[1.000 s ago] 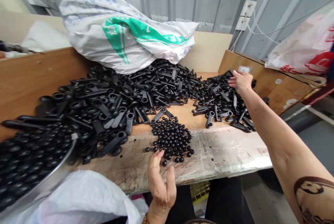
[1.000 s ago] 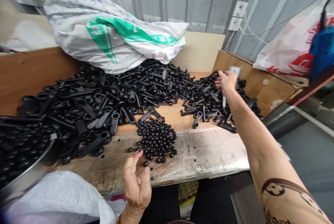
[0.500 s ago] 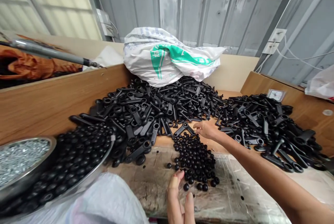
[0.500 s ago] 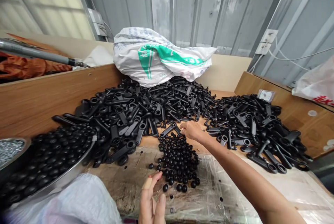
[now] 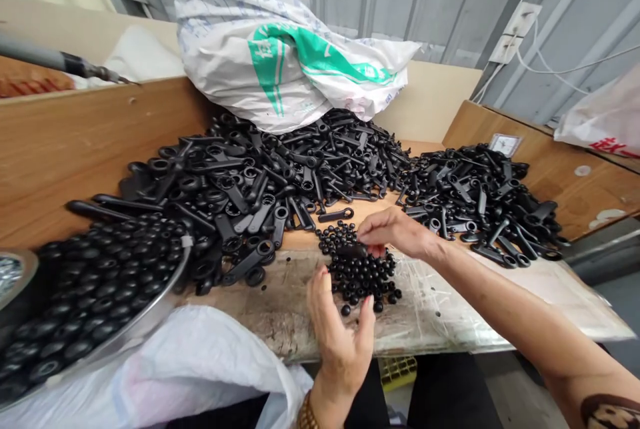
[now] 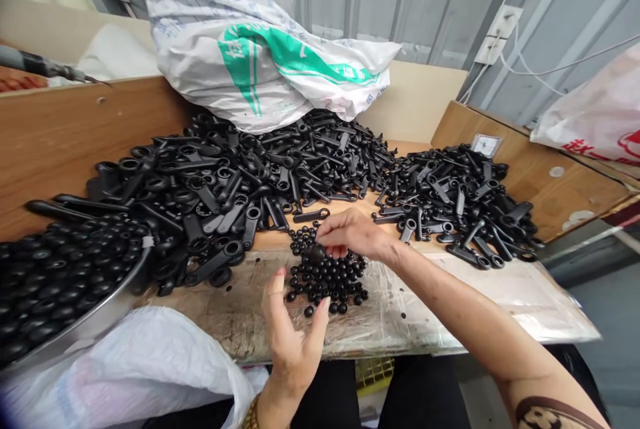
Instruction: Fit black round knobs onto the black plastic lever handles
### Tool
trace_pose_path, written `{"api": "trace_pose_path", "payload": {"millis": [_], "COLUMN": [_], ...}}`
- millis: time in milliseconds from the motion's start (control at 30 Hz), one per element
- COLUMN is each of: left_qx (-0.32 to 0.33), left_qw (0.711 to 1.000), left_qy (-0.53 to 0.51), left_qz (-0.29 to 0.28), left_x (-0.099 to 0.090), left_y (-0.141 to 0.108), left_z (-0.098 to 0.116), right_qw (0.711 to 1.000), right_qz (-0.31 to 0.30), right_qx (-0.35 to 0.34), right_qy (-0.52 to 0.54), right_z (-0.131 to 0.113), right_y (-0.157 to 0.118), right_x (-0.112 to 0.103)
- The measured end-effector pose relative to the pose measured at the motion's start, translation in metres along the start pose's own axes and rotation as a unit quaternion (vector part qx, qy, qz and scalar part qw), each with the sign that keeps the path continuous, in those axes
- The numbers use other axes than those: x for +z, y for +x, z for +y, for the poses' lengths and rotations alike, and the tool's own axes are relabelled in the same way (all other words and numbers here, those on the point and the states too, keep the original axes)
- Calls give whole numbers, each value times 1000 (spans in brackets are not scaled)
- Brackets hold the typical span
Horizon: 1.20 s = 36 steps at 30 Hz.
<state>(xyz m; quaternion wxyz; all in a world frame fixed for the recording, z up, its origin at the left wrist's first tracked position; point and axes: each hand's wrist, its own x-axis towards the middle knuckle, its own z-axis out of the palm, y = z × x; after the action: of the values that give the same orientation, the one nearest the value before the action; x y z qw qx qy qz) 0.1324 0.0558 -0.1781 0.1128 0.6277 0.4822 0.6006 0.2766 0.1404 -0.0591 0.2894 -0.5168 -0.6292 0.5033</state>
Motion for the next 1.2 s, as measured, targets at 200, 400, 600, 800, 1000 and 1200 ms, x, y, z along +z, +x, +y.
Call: {"api": "trace_pose_path", "payload": {"millis": [200, 400, 600, 800, 1000, 1200], "left_qx": [48, -140, -165, -161, -134, -42], "left_qw": [997, 985, 978, 979, 983, 987], "left_qy": [-15, -73, -99, -94, -85, -80], "left_qz": [-58, -66, -76, -83, -92, -134], "left_x": [10, 11, 12, 12, 13, 7], "left_y": [10, -1, -1, 0, 1, -4], "left_z": [-3, -15, -15, -17, -16, 24], "right_qw": [991, 958, 874, 859, 976, 964], "right_qz": [-65, 105, 48, 21, 88, 92], "right_qx": [22, -93, -47, -16, -40, -37], "right_qy": [117, -251, -481, -511, -195, 248], "right_z": [21, 87, 98, 92, 87, 76], "right_y": [-50, -57, -62, -47, -61, -103], "right_x": [10, -32, -26, -23, -22, 9]}}
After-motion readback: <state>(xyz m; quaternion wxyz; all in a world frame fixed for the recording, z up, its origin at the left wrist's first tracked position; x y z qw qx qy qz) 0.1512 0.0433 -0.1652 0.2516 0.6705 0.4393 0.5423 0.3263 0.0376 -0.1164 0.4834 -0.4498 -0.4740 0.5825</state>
